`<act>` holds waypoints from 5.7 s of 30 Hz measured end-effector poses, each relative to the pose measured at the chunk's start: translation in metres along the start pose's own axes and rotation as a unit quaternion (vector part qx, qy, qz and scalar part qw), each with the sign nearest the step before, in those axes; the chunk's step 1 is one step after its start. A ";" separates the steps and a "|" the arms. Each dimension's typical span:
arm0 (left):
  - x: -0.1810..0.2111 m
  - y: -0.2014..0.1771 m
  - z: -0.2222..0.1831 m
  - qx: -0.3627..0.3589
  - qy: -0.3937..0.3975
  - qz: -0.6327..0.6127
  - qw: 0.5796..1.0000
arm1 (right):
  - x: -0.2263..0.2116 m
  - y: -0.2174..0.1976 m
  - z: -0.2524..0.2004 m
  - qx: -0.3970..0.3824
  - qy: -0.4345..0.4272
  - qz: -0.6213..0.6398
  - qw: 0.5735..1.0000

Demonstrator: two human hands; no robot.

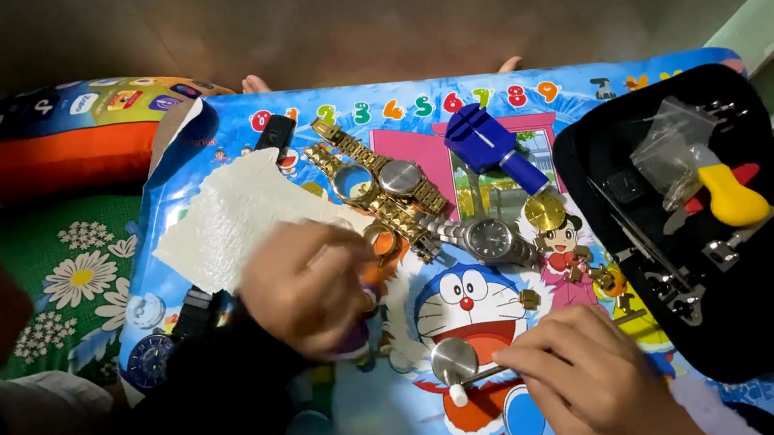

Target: Reassembling various wristwatches by placing internal components into cases and securing the back covers using small tools.

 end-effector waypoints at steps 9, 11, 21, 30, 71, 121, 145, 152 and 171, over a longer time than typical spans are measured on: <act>-0.062 -0.001 -0.030 -0.004 -0.039 0.360 0.932 | 0.005 0.003 -0.005 -0.006 0.012 0.005 1.000; -0.077 0.000 -0.034 -0.051 -0.103 0.323 0.939 | 0.005 0.001 -0.004 -0.004 0.017 0.003 1.000; -0.074 0.002 -0.035 -0.025 -0.099 0.356 0.929 | 0.005 -0.001 0.001 0.002 0.061 -0.016 0.998; -0.076 0.006 -0.038 -0.030 -0.103 0.387 0.916 | 0.003 -0.005 0.000 0.010 0.073 -0.017 0.997; -0.019 0.003 -0.031 -0.190 0.029 0.054 0.980 | 0.026 0.009 -0.018 0.007 0.038 -0.033 0.999; 0.033 0.062 -0.040 -0.178 0.085 0.070 0.978 | 0.013 0.002 -0.016 0.012 0.011 -0.064 0.998; 0.037 0.060 -0.035 -0.174 0.100 0.091 0.975 | 0.016 -0.008 -0.017 0.042 0.073 -0.111 0.990; 0.049 0.048 -0.026 -0.141 0.108 0.061 0.982 | 0.017 -0.002 -0.018 0.027 0.062 -0.104 0.992; 0.042 0.059 -0.032 -0.173 0.097 0.064 0.978 | -0.007 0.002 -0.006 -0.010 0.009 -0.070 0.997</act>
Point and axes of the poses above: each hand's wrist, its own z-axis towards the middle knuckle, its own y-axis out of the palm, x = y × z, the point moved 8 cm from there along z, towards the middle knuckle, and after that the axes turned 4 degrees about x, right-handed, at the moved point
